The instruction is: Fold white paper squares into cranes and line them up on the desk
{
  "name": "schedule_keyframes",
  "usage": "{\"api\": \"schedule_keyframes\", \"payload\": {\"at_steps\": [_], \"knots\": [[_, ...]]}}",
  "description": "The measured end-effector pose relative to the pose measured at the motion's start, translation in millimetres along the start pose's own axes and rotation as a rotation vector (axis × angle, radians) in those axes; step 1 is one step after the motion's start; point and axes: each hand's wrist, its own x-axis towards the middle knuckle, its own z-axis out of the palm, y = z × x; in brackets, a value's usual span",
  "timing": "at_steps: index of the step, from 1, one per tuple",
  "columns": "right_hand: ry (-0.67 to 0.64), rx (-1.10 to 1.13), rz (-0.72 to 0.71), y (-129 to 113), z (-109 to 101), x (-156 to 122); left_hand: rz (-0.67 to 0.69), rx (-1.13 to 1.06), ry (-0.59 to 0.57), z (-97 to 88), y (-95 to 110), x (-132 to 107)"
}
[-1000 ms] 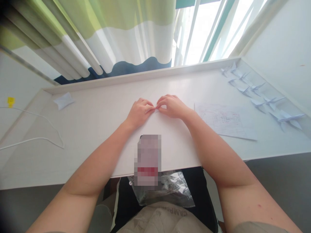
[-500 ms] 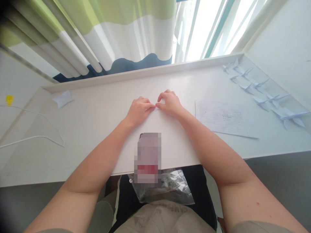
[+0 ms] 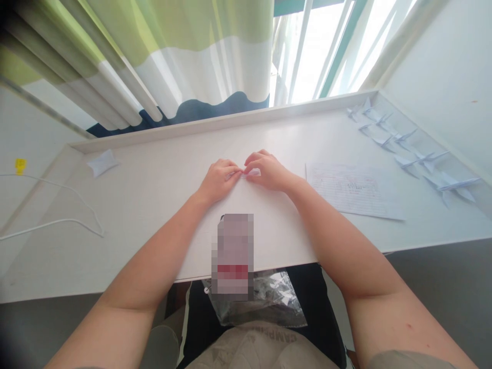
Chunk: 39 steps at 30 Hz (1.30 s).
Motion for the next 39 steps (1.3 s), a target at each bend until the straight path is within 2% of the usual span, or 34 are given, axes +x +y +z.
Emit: {"api": "schedule_keyframes", "payload": {"at_steps": [5, 10, 17, 22, 27, 32, 39], "knots": [[-0.055, -0.028, 0.008, 0, -1, 0, -0.018, -0.032, -0.002, -0.4, -2, 1], [0.038, -0.015, 0.069, -2, 3, 3, -0.043, -0.070, 0.004, 0.1, -2, 0], [-0.005, -0.042, 0.021, 5, 5, 4, -0.037, -0.071, -0.005, -1.4, -2, -2], [-0.018, 0.019, -0.027, 5, 2, 2, -0.034, -0.083, 0.001, -1.3, -4, -4], [0.020, 0.010, 0.047, 1, 4, 6, -0.024, -0.109, 0.012, -1.5, -6, -2], [0.088, 0.062, 0.053, -8, 3, 4, -0.089, -0.155, 0.054, -2.5, -3, -1], [0.020, 0.076, 0.008, -11, 3, 3, -0.163, -0.305, 0.120, -2.2, -4, -2]]}}
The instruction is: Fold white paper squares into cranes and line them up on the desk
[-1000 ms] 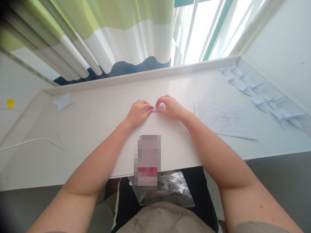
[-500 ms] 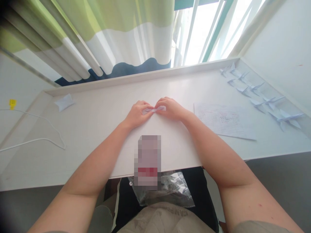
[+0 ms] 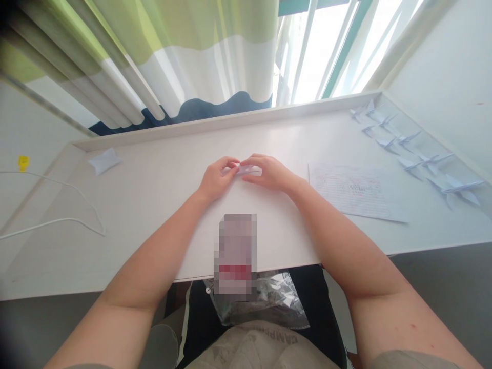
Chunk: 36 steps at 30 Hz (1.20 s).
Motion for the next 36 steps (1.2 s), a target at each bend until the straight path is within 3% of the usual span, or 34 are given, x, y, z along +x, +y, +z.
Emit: {"api": "schedule_keyframes", "payload": {"at_steps": [4, 9, 15, 20, 36], "knots": [[0.066, 0.016, 0.030, 3, 4, 3, -0.011, -0.111, 0.021, 0.8, -2, 2], [0.157, 0.167, 0.105, 3, 9, 5, 0.017, -0.300, -0.035, -0.2, -2, 1], [0.085, 0.360, 0.245, -5, 9, 4, -0.061, -0.419, -0.028, 2.2, -3, 2], [0.099, 0.446, 0.308, -9, 8, 5, -0.094, -0.491, -0.051, 2.7, -3, 2], [0.186, 0.340, 0.164, -7, 9, 6, -0.161, -0.533, -0.027, 7.0, 4, 3]]}}
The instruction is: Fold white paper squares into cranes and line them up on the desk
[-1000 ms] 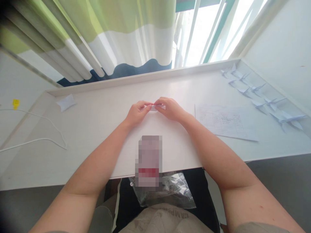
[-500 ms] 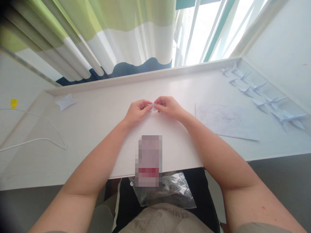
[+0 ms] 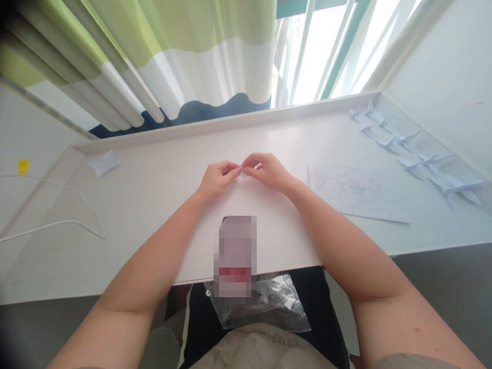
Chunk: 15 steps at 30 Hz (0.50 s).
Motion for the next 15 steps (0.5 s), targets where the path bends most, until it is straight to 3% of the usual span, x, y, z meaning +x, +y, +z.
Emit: {"api": "schedule_keyframes", "payload": {"at_steps": [15], "knots": [[0.002, 0.089, 0.063, -5.6, 0.8, -3.2, -0.050, -0.148, -0.048, -5.2, 5.8, -2.0]]}}
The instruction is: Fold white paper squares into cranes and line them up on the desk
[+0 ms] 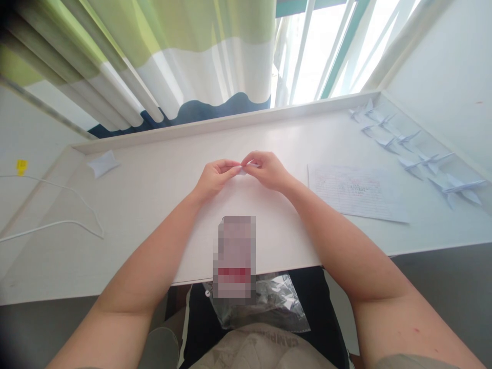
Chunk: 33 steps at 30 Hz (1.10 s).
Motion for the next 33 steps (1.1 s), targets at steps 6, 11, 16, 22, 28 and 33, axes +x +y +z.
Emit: {"api": "schedule_keyframes", "payload": {"at_steps": [6, 11, 16, 22, 28, 33], "knots": [[-0.005, 0.053, 0.046, -0.4, 1.3, -0.5, 0.024, -0.022, 0.009, 1.2, -4.6, 0.3], [0.001, 0.018, 0.084, -1.9, -1.7, -1.3, 0.029, 0.037, 0.032, 0.5, -5.1, 0.1], [-0.009, -0.046, 0.104, -4.6, -1.8, -1.0, 0.017, 0.144, 0.032, 1.0, -0.7, -3.5], [-0.026, 0.005, 0.103, -5.1, 0.0, -0.8, 0.016, 0.121, -0.012, 0.7, 1.2, -4.7], [-0.024, 0.012, 0.155, -6.2, -1.7, 0.1, 0.008, 0.075, -0.027, 0.1, 0.2, -3.6], [-0.037, 0.058, 0.173, -5.0, -0.6, 0.7, 0.005, 0.081, -0.009, 3.7, -0.8, -2.0]]}}
